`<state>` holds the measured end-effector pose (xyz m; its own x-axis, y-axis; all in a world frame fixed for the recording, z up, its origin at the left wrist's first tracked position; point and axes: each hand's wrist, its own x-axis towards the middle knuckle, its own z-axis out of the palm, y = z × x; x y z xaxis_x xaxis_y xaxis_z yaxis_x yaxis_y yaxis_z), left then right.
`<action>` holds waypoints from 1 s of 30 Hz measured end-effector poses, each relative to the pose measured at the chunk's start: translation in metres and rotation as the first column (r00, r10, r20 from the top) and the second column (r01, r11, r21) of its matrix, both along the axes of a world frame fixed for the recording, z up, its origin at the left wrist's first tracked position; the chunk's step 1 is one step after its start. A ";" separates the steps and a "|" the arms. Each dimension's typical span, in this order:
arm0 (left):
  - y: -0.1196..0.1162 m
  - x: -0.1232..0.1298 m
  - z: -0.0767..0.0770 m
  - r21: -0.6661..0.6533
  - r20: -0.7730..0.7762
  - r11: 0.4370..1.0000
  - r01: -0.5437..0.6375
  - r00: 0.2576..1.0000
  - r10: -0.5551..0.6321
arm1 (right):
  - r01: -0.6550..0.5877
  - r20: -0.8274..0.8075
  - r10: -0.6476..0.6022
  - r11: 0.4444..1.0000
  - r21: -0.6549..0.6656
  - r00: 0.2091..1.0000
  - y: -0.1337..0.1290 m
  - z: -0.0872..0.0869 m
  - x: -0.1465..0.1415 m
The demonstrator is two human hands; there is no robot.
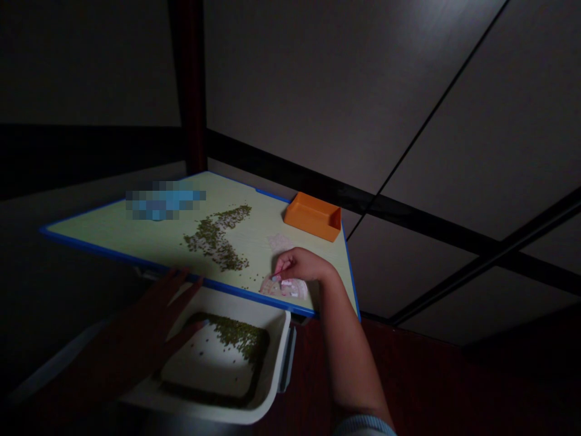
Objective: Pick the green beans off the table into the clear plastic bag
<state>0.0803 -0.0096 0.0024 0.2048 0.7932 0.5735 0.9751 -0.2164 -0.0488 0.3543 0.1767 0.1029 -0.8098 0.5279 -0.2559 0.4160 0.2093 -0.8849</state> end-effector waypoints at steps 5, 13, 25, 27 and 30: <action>-0.001 0.000 -0.001 0.025 -0.026 1.000 0.002 1.000 -0.001 | 0.007 0.009 -0.007 1.000 0.009 1.000 0.001 0.000 0.000; 0.000 0.002 0.001 0.044 -0.017 0.999 0.015 1.000 -0.014 | 0.062 0.004 -0.062 0.995 0.082 0.998 0.000 -0.002 -0.003; 0.000 0.001 0.001 0.037 -0.035 0.999 0.001 0.999 0.001 | -0.020 0.024 0.019 0.999 0.031 1.000 0.002 -0.006 -0.005; 0.000 0.001 0.001 0.019 -0.002 1.000 0.004 1.000 -0.004 | -0.028 0.021 0.028 0.999 0.024 0.999 0.001 -0.006 -0.004; -0.001 0.001 0.001 -0.005 0.032 1.000 0.008 0.999 -0.008 | -0.037 0.019 0.037 0.999 0.017 0.999 0.001 -0.004 -0.004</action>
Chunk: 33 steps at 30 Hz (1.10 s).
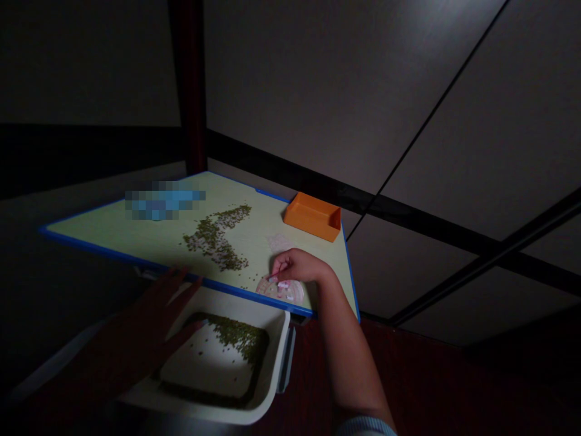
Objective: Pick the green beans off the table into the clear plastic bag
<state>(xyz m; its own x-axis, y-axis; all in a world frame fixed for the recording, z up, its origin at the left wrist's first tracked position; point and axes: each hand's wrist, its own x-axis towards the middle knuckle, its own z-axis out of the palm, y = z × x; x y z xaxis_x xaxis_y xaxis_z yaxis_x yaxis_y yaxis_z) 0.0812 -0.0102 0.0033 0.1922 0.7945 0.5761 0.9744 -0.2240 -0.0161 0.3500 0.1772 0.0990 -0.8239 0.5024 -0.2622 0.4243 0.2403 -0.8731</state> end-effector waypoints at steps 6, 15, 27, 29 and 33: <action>0.002 -0.001 -0.002 0.005 0.007 1.000 0.002 1.000 -0.002 | 0.023 -0.009 -0.023 0.999 0.027 1.000 -0.002 0.004 0.000; 0.000 0.001 0.000 0.027 -0.029 0.999 -0.019 0.999 0.020 | 0.119 -0.064 -0.118 0.993 0.021 0.991 -0.001 -0.003 -0.007; -0.001 0.002 0.006 0.005 -0.064 0.999 -0.038 0.997 0.039 | 0.166 -0.046 -0.163 0.981 0.097 0.986 -0.001 0.003 -0.002; -0.001 0.003 0.007 0.000 -0.053 0.999 -0.042 0.998 0.042 | 0.175 -0.054 -0.170 0.980 0.094 0.984 -0.001 0.004 -0.001; 0.001 0.002 0.004 0.020 -0.052 0.999 -0.038 0.998 0.039 | 0.216 -0.095 -0.205 0.969 0.117 0.974 0.001 0.007 0.001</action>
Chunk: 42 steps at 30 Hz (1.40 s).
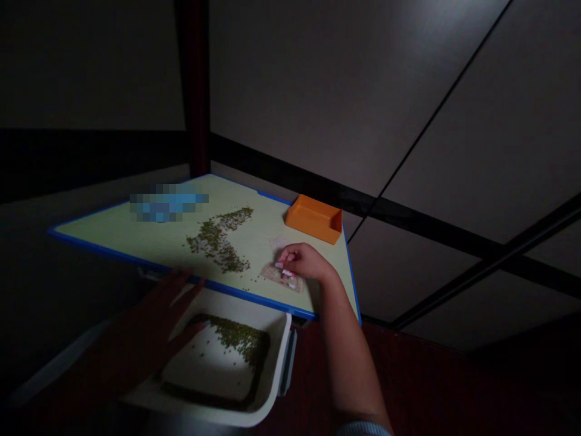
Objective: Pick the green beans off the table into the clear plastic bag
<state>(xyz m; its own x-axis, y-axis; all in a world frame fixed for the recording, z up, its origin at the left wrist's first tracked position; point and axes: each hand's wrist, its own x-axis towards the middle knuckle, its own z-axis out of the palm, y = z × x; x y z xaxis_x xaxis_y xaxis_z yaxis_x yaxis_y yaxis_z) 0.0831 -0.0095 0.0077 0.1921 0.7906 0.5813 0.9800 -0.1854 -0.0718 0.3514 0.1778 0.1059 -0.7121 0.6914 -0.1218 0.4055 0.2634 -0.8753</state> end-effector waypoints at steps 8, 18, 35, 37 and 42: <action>0.000 0.000 -0.002 0.101 -0.041 0.994 0.045 0.998 -0.041 | 0.022 0.007 -0.022 0.999 0.027 1.000 0.000 -0.003 0.001; 0.000 0.000 0.000 0.053 -0.015 0.998 0.033 0.999 -0.033 | -0.005 0.005 0.005 1.000 0.009 1.000 0.000 -0.001 0.002; 0.000 0.000 -0.004 0.059 -0.033 0.998 0.027 0.999 -0.025 | 0.025 0.050 -0.027 0.999 0.038 0.998 -0.002 -0.001 -0.001; 0.000 0.000 -0.004 0.053 -0.038 0.998 0.024 0.999 -0.022 | 0.017 0.053 -0.019 0.999 0.031 0.998 -0.002 -0.002 -0.001; -0.001 0.000 -0.003 0.038 0.000 0.999 0.024 1.000 -0.024 | -0.018 0.053 0.019 1.000 -0.008 0.998 -0.001 -0.004 -0.002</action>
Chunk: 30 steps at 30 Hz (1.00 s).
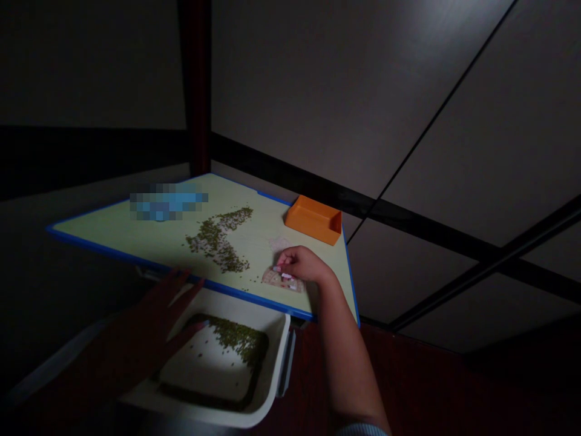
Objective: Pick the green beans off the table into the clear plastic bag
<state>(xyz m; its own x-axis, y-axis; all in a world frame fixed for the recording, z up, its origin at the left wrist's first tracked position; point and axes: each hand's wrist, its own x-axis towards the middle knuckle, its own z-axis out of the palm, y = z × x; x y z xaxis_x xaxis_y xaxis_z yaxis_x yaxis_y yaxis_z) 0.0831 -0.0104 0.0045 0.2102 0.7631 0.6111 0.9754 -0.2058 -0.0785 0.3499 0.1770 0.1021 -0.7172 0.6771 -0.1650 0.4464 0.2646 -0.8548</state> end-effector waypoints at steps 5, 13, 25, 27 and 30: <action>0.000 -0.001 0.002 -0.014 0.037 1.000 0.019 0.999 -0.019 | -0.023 -0.016 0.023 1.000 -0.017 1.000 0.002 -0.004 -0.001; -0.002 0.001 0.006 -0.034 0.008 0.999 0.005 1.000 -0.005 | -0.055 -0.035 0.054 0.998 -0.028 0.998 -0.002 -0.005 -0.008; 0.002 -0.001 -0.003 -0.006 0.015 1.000 -0.002 1.000 0.002 | 0.004 -0.013 -0.004 1.000 0.011 1.000 0.000 -0.005 -0.007; 0.002 0.000 -0.002 -0.013 0.012 1.000 -0.005 1.000 0.005 | 0.018 -0.013 -0.018 1.000 0.006 1.000 0.001 -0.006 -0.006; 0.001 0.000 0.001 -0.018 -0.011 1.000 -0.009 1.000 0.009 | 0.033 -0.013 -0.033 0.999 -0.002 0.999 0.002 -0.007 -0.005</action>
<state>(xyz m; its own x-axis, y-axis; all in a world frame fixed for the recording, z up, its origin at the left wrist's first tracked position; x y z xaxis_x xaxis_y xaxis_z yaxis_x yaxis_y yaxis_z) 0.0833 -0.0092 0.0051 0.2098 0.7760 0.5947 0.9764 -0.1984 -0.0855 0.3447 0.1795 0.0949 -0.6966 0.7001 -0.1572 0.4437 0.2482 -0.8611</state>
